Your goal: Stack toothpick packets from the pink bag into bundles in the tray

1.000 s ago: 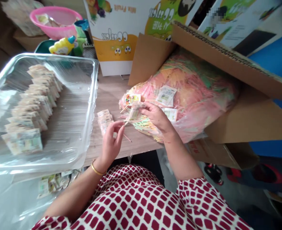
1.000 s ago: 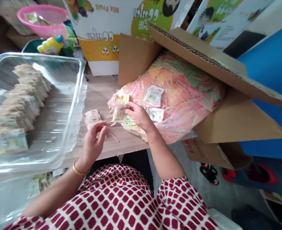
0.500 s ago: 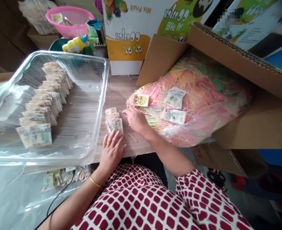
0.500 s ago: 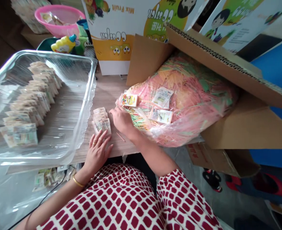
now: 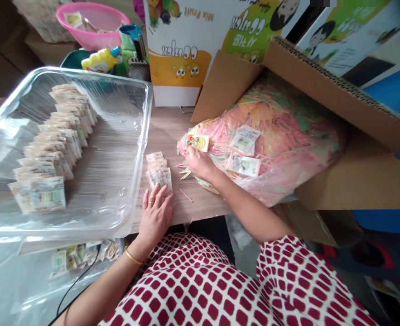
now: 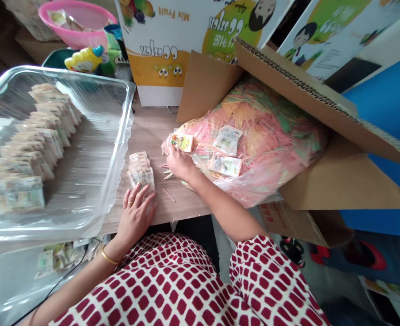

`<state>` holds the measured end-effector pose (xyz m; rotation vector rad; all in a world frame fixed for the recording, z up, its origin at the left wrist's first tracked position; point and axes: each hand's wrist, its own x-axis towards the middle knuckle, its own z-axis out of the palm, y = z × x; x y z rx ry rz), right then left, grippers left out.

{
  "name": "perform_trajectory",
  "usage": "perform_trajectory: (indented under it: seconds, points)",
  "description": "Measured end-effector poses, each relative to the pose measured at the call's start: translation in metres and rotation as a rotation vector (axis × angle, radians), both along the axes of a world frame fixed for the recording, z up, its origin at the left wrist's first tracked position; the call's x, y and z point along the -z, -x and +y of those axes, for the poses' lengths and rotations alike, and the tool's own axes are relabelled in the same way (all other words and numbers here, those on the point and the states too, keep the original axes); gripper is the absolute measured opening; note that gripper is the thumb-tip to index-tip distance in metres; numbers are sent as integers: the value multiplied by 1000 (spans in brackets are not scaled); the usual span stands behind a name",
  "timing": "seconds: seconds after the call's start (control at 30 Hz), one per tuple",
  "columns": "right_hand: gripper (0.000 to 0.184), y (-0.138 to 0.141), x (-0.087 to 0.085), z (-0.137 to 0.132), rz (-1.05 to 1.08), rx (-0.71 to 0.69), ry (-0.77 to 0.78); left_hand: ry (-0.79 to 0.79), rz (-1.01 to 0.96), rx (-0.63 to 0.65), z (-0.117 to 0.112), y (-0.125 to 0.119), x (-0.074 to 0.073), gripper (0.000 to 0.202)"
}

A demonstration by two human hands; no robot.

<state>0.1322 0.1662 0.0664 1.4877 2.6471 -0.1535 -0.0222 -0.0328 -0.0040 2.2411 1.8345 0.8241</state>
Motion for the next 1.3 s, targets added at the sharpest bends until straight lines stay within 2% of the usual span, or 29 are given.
perform_trajectory:
  seconds: [0.07,0.2,0.4,0.57,0.67,0.83,0.93,1.1,1.2,1.3]
  points:
    - [38,4,3,-6,-45,-28,61,-1,-8,4,0,0,0,41]
    - [37,21,7,-12,-150,-68,62,3,-27,-3,0,0,-3,41]
    - [32,32,1,1,-203,-134,83,-29,-38,0,-3,-3,-7,37]
    - [42,21,-9,10,-168,-168,37,32,15,168,6,-18,-9,44]
    - [46,9,-21,16,-189,-222,11,74,74,209,18,-25,-12,46]
    - [46,-12,-34,15,-189,-253,33,184,215,266,37,-31,-26,25]
    - [40,-19,-29,-2,-161,-275,58,242,311,276,43,-33,-33,16]
    - [39,-12,-5,-37,-209,-313,113,233,443,283,45,-41,-40,18]
    - [42,-2,5,-38,-259,-240,85,239,465,247,48,-48,-45,18]
    - [37,5,8,-25,-260,-203,85,259,484,235,53,-54,-48,18]
